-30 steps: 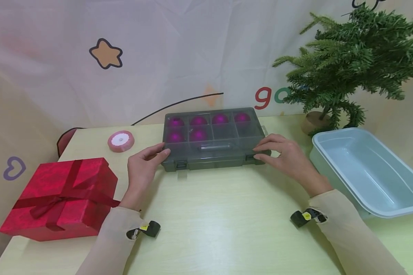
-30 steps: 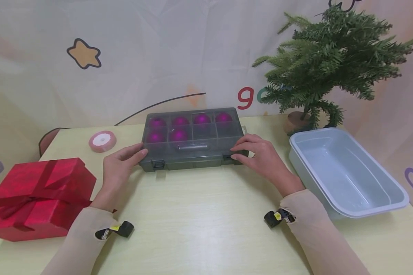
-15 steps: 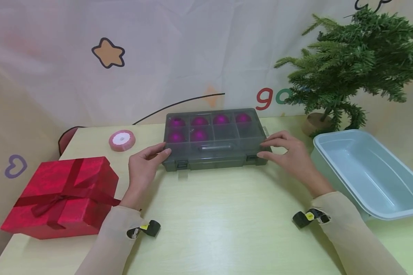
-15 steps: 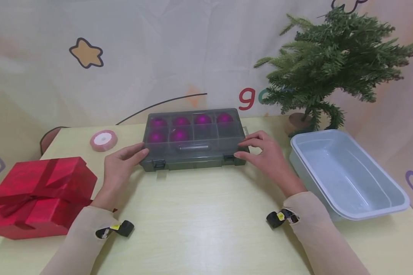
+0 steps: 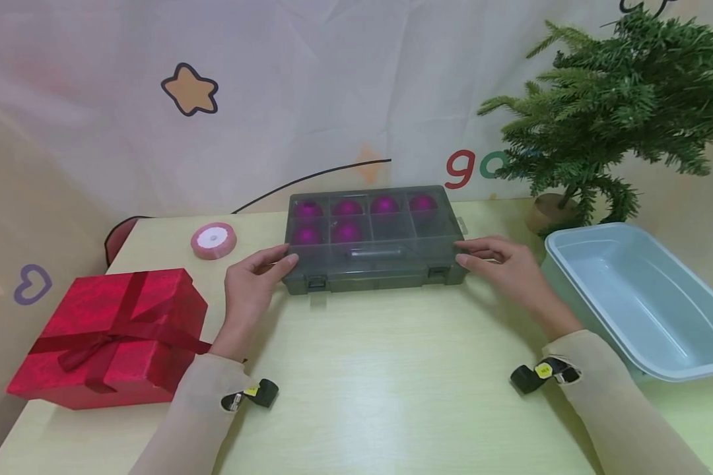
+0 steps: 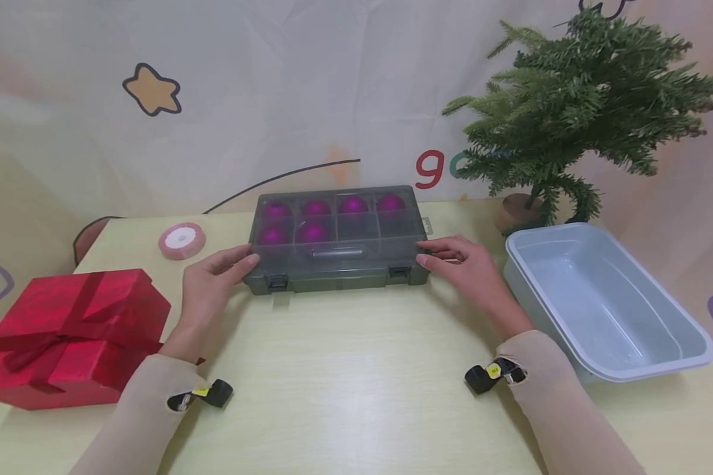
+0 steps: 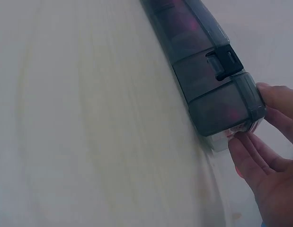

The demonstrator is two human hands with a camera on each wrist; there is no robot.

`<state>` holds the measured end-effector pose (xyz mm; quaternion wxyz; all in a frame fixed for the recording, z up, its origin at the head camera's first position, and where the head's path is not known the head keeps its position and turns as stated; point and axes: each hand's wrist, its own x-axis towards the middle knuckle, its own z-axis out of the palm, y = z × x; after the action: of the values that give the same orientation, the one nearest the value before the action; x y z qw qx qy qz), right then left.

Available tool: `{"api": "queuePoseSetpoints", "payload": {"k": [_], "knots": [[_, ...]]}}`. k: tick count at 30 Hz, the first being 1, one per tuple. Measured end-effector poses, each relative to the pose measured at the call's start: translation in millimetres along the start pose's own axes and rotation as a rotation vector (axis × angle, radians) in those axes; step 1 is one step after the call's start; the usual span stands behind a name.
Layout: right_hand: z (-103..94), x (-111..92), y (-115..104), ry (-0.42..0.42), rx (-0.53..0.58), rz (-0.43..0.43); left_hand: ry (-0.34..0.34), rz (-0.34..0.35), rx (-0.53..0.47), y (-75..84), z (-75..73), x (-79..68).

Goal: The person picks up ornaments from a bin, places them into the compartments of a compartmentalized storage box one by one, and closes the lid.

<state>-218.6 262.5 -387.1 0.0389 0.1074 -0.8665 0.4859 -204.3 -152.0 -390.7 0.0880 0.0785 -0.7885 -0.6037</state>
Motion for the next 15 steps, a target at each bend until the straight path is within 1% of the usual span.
{"api": "queuePoseSetpoints", "payload": {"k": [5, 7, 9, 12, 15], "knots": [[0.2, -0.6, 0.0, -0.001, 0.015, 0.004, -0.006, 0.01, 0.023, 2.8, -0.5, -2.2], [0.4, -0.9, 0.2, -0.001, 0.012, 0.002, -0.006, 0.01, 0.053, 3.8, -1.1, -3.4], [0.6, -1.1, 0.4, -0.001, 0.012, 0.002, 0.0, 0.028, 0.097, 5.2, -1.8, -5.1], [0.6, -1.2, 0.4, -0.003, 0.012, 0.009, 0.015, 0.093, 0.161, 8.3, -3.0, -8.2], [0.7, -0.7, 0.5, -0.002, 0.012, 0.013, 0.021, 0.174, 0.195, 12.7, -3.8, -12.4]]}}
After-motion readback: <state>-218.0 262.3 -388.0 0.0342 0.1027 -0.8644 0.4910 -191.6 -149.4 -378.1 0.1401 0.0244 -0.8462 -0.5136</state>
